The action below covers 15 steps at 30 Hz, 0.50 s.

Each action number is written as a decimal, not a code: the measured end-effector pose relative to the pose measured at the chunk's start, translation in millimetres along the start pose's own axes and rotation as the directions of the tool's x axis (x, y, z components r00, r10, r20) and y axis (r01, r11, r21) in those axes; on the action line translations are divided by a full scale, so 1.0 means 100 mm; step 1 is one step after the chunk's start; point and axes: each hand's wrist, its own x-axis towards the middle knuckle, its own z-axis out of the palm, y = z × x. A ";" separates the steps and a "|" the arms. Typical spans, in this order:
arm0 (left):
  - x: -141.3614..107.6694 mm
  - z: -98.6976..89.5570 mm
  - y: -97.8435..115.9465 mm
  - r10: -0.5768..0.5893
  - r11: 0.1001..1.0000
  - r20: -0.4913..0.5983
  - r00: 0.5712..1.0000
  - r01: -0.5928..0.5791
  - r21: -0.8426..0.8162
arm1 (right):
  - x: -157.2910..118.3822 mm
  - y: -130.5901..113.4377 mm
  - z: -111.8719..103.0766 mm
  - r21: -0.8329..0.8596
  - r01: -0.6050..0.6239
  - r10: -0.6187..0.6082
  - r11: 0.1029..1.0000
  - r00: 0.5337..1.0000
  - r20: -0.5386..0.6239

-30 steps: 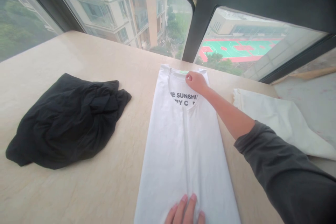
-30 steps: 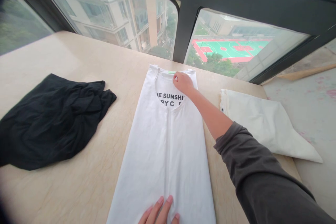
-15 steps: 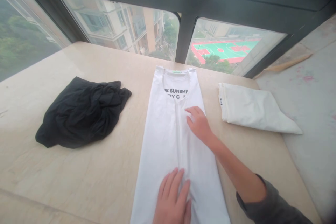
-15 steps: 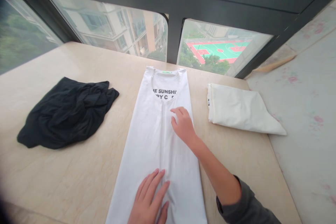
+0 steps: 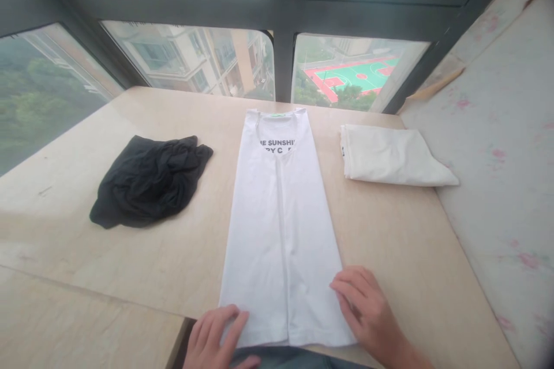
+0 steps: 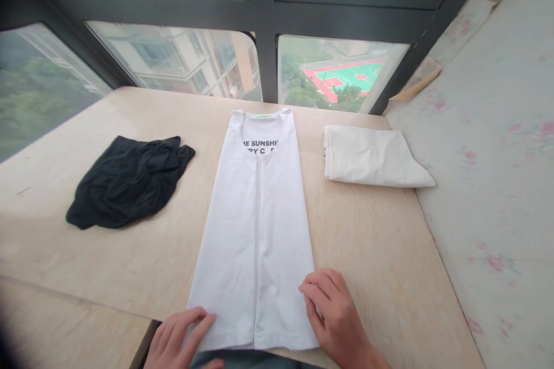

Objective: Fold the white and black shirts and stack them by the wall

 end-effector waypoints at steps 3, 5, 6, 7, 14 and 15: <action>-0.08 0.05 0.08 -0.056 0.998 0.063 0.996 0.055 0.019 | -0.07 -0.23 0.04 0.012 0.086 -0.087 0.996 0.992 0.089; -0.09 0.08 0.14 -0.128 0.992 0.069 0.989 0.128 0.011 | -0.09 -0.30 0.05 -0.027 0.112 -0.109 0.993 0.989 0.103; -0.08 0.08 0.17 -0.161 0.987 0.054 0.985 0.161 0.006 | -0.11 -0.31 0.05 -0.057 0.126 -0.119 0.990 0.987 0.110; -0.06 0.07 0.19 -0.182 0.983 0.031 0.983 0.182 -0.001 | -0.13 -0.32 0.05 -0.087 0.143 -0.132 0.986 0.984 0.122; 0.15 -0.16 0.16 -0.060 0.997 -0.041 0.997 0.058 -0.059 | -0.28 -0.35 0.04 -0.199 0.196 -0.195 0.960 0.981 0.025; 0.16 -0.19 0.14 -0.051 0.997 -0.043 0.998 0.048 -0.066 | -0.30 -0.36 0.06 -0.210 0.190 -0.196 0.959 0.981 -0.005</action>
